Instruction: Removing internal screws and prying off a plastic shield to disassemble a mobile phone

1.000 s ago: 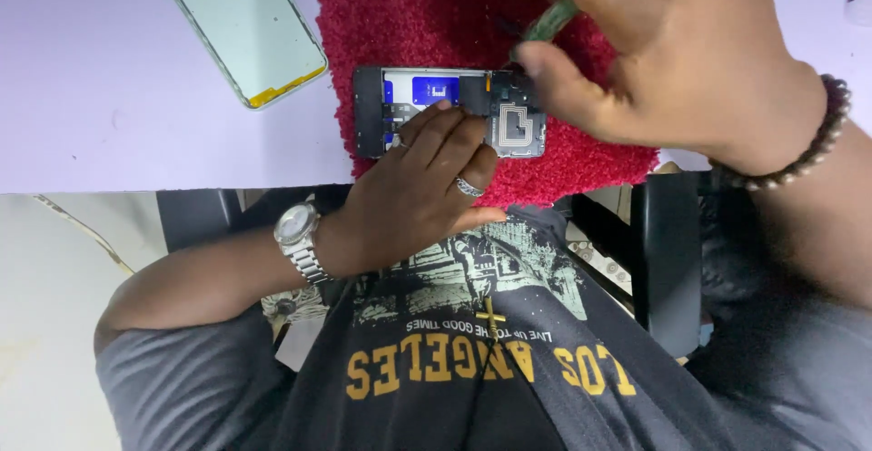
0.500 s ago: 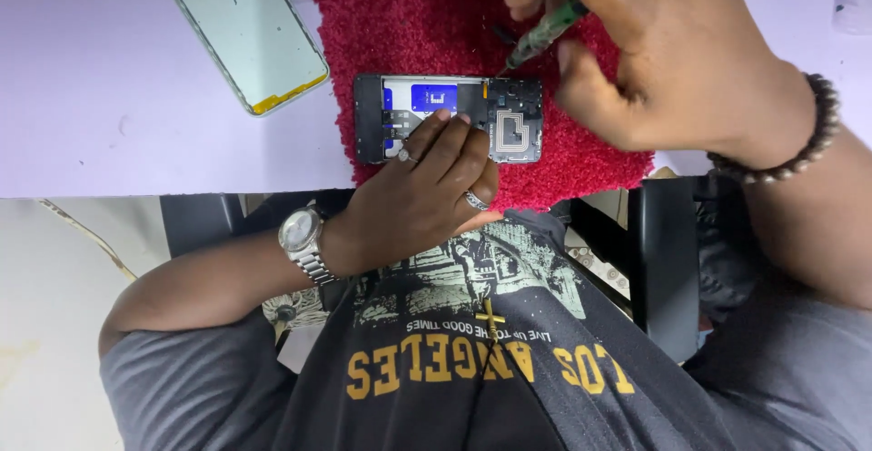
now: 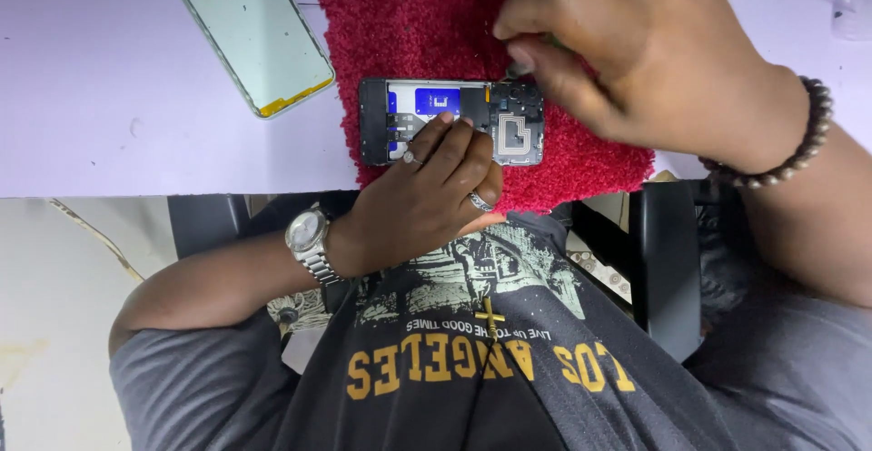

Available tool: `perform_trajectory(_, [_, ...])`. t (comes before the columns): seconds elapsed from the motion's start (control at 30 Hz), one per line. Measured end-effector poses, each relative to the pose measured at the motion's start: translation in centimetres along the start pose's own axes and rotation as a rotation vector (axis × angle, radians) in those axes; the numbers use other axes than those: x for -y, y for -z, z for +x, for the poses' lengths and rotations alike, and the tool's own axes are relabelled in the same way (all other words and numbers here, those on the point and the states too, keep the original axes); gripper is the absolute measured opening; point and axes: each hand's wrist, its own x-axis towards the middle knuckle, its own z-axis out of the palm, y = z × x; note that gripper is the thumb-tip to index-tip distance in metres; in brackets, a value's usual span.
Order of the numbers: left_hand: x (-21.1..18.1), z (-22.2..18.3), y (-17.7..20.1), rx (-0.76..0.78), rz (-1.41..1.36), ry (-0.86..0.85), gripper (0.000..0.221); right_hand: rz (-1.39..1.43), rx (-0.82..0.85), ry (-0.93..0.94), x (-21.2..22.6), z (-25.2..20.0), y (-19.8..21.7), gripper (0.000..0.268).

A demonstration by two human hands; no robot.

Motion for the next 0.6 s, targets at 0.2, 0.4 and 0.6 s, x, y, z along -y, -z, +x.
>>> perform_trajectory(0.2, [0.0,0.0,-0.1,0.002,-0.009,-0.006,0.068,-0.114,-0.044,-0.002,0.0,-0.8,-0.3,0.023])
perform_trajectory(0.4, [0.0,-0.1,-0.2,0.076,-0.245,0.065,0.078,-0.159,-0.053,0.014,-0.7,-1.6,-0.7,0.03])
perform_trajectory(0.6, [3.2,3.1,4.0,0.532,-0.759,0.421,0.048,-0.047,-0.049,0.069,-0.3,-0.7,0.0,0.023])
